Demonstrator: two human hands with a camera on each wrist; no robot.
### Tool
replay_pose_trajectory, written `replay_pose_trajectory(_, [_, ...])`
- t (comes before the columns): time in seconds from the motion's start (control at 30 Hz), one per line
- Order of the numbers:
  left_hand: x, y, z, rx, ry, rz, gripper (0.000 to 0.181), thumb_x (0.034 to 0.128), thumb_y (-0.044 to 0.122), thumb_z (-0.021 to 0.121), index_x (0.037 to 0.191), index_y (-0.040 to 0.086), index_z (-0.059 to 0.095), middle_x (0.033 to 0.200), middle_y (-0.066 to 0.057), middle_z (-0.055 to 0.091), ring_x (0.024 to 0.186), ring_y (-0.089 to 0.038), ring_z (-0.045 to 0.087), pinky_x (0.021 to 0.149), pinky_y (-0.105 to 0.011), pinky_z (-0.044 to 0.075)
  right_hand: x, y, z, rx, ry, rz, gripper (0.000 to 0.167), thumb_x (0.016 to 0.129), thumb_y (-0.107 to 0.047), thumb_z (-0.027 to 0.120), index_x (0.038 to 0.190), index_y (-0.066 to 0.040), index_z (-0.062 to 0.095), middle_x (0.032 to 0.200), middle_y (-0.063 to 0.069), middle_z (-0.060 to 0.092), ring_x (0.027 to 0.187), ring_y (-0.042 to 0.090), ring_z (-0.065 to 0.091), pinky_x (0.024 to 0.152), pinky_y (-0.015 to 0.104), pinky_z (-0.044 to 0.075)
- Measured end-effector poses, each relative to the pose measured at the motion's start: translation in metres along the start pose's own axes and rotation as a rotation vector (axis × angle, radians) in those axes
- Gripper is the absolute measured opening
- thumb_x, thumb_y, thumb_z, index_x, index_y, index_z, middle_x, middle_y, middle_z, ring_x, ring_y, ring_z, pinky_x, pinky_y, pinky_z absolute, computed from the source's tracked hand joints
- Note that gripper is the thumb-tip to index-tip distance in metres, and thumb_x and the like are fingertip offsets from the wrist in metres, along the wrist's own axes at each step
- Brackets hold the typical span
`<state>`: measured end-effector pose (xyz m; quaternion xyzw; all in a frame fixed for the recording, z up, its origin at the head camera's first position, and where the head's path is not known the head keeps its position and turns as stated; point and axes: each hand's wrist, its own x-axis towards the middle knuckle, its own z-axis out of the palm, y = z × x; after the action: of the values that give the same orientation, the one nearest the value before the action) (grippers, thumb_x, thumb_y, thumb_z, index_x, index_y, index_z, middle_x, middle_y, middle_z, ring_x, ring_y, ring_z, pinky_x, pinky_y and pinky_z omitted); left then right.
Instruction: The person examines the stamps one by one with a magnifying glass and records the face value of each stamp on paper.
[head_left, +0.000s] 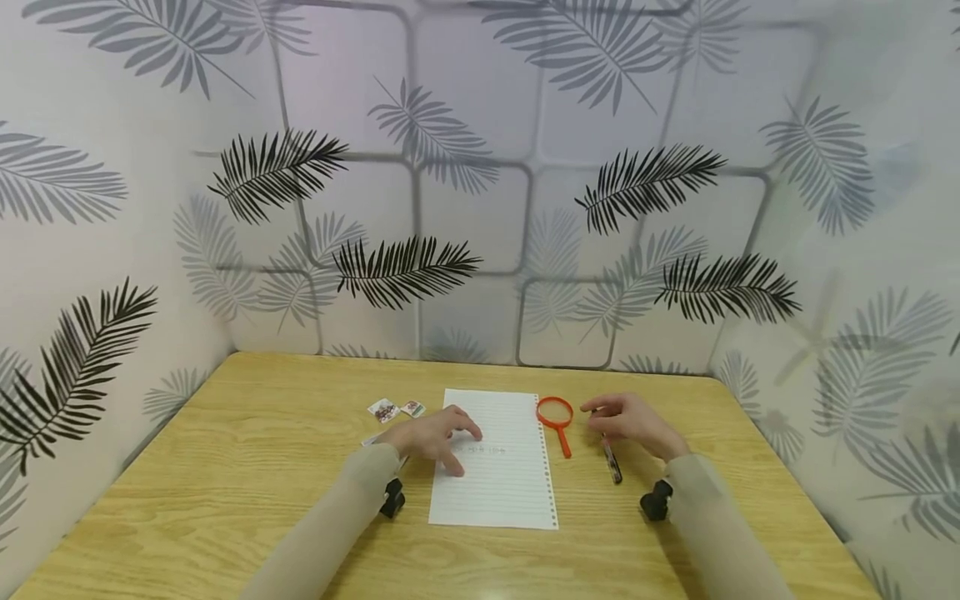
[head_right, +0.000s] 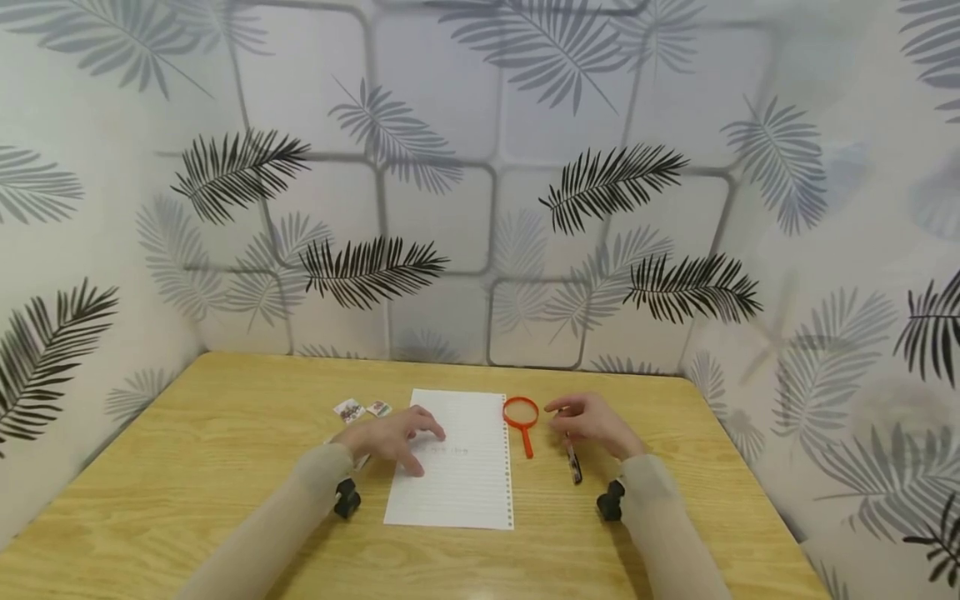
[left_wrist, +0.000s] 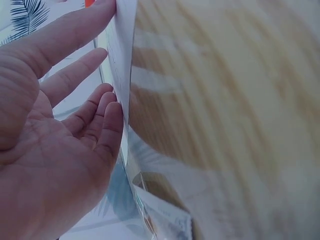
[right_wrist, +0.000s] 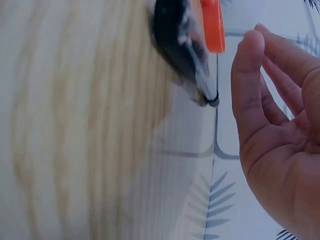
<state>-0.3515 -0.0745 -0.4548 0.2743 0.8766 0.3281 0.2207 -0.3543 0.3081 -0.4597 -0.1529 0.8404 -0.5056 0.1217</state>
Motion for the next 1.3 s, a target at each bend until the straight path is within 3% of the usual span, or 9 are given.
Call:
replay_pose_trajectory(0.33, [-0.003, 0.0, 0.0, 0.046, 0.015, 0.036, 0.052, 0.0762, 0.006, 0.083, 0.124, 0.014, 0.064, 0.139, -0.006, 0.043, 0.127, -0.034, 0.045, 0.108, -0.05, 0.037, 0.008, -0.014, 0.027, 0.031, -0.133, 0.008, 0.037, 0.092, -0.01, 0.068, 0.125, 0.006, 0.062, 0.111, 0.02, 0.069, 0.083, 0.02, 0.071, 0.075, 0.037, 0.059])
replay_pose_trajectory(0.5, [-0.002, -0.001, 0.0, 0.048, 0.046, 0.016, 0.046, 0.0764, 0.006, 0.083, 0.119, 0.015, 0.067, 0.136, -0.003, 0.049, 0.12, -0.031, 0.049, 0.105, -0.048, 0.04, 0.013, -0.016, 0.034, 0.01, -0.172, 0.023, 0.034, 0.091, -0.007, 0.068, 0.122, 0.007, 0.063, 0.103, 0.019, 0.071, 0.078, 0.016, 0.069, 0.07, 0.032, 0.059])
replay_pose_trajectory(0.7, [-0.002, 0.0, -0.002, -0.004, 0.107, -0.012, 0.044, 0.0762, 0.005, 0.082, 0.116, 0.015, 0.067, 0.129, -0.004, 0.056, 0.117, -0.028, 0.053, 0.102, -0.047, 0.043, 0.019, -0.018, 0.039, -0.119, -0.147, 0.018, 0.029, 0.09, -0.012, 0.07, 0.115, 0.002, 0.069, 0.095, 0.009, 0.072, 0.067, 0.01, 0.059, 0.061, 0.026, 0.051])
replay_pose_trajectory(0.87, [-0.001, 0.002, -0.003, -0.009, 0.1, -0.018, 0.045, 0.0759, 0.004, 0.082, 0.117, 0.014, 0.067, 0.129, -0.005, 0.056, 0.118, -0.029, 0.052, 0.102, -0.047, 0.043, 0.023, -0.019, 0.042, -0.205, -0.136, 0.035, 0.023, 0.09, -0.018, 0.072, 0.107, -0.003, 0.073, 0.078, 0.002, 0.068, 0.06, 0.011, 0.052, 0.058, 0.025, 0.046])
replay_pose_trajectory(1.07, [-0.001, 0.001, -0.003, 0.003, 0.101, -0.015, 0.041, 0.0784, 0.008, 0.081, 0.116, 0.014, 0.067, 0.129, -0.005, 0.057, 0.121, -0.029, 0.052, 0.104, -0.047, 0.042, 0.026, -0.02, 0.046, -0.296, -0.094, 0.048, 0.012, 0.087, -0.012, 0.073, 0.098, -0.005, 0.072, 0.076, -0.001, 0.066, 0.059, 0.011, 0.053, 0.055, 0.025, 0.048])
replay_pose_trajectory(1.3, [-0.001, 0.0, -0.003, -0.02, 0.107, -0.027, 0.039, 0.0796, 0.012, 0.081, 0.116, 0.017, 0.067, 0.13, -0.003, 0.057, 0.122, -0.029, 0.052, 0.105, -0.047, 0.041, 0.026, -0.023, 0.048, -0.298, -0.038, 0.097, 0.013, 0.086, -0.008, 0.069, 0.098, -0.006, 0.073, 0.075, 0.002, 0.064, 0.06, 0.011, 0.057, 0.056, 0.026, 0.052])
